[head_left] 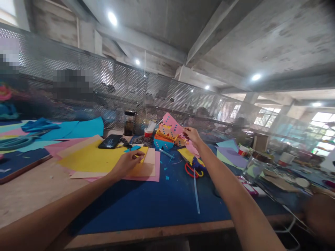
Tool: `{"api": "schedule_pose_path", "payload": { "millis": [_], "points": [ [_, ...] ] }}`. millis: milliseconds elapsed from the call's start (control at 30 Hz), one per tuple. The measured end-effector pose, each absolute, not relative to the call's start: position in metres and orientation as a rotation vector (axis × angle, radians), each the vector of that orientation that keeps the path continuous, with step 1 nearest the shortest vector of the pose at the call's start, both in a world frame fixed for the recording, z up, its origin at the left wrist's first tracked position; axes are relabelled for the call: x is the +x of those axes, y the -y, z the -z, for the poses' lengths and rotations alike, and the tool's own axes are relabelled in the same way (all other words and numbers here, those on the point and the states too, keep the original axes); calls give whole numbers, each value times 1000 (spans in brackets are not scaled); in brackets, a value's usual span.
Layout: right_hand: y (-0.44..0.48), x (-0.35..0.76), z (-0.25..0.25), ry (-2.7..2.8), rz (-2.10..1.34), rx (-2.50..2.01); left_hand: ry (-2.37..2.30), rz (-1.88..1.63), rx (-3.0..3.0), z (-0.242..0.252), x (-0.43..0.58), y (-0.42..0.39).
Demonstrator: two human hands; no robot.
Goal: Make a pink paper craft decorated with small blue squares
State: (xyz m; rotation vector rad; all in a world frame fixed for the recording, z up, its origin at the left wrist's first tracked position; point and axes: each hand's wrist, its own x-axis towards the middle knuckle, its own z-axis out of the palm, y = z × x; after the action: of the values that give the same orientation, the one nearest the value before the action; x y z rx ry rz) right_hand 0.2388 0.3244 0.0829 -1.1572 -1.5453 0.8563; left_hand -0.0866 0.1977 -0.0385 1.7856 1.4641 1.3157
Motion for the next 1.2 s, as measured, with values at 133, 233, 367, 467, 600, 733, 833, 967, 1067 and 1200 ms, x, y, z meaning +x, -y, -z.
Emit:
{"api": "schedule_pose_path", "payload": {
  "millis": [133, 233, 367, 467, 600, 733, 833, 967, 1067, 1200],
  "points": [
    [-323, 233, -82, 1581, -918, -1160, -1255, -1338, 1665, 21, -61, -216],
    [-319, 227, -85, 1611, -954, -1120, -1097, -1357, 1564, 6, -29, -238],
    [-310, 219, -89, 1638, -979, -1034, -931, -1321, 1504, -9, 15, -261],
    [-304, 221, -93, 1643, -971, -991, -874, -1278, 1524, -10, 36, -266],
    [-308, 237, -96, 1619, -946, -989, -924, -1190, 1622, 2, 37, -256],
    [-324, 256, -96, 1571, -903, -1036, -1005, -1076, 1792, 18, 25, -237],
    [-340, 265, -97, 1538, -862, -1082, -1073, -1036, 1918, 29, 17, -224],
    [-362, 268, -101, 1492, -793, -1113, -1149, -1006, 2121, 40, 13, -214],
    [-379, 266, -102, 1470, -737, -1128, -1153, -992, 2275, 47, 13, -208],
    [-401, 258, -98, 1484, -696, -1154, -1113, -964, 2440, 53, 15, -203]
  ]
}}
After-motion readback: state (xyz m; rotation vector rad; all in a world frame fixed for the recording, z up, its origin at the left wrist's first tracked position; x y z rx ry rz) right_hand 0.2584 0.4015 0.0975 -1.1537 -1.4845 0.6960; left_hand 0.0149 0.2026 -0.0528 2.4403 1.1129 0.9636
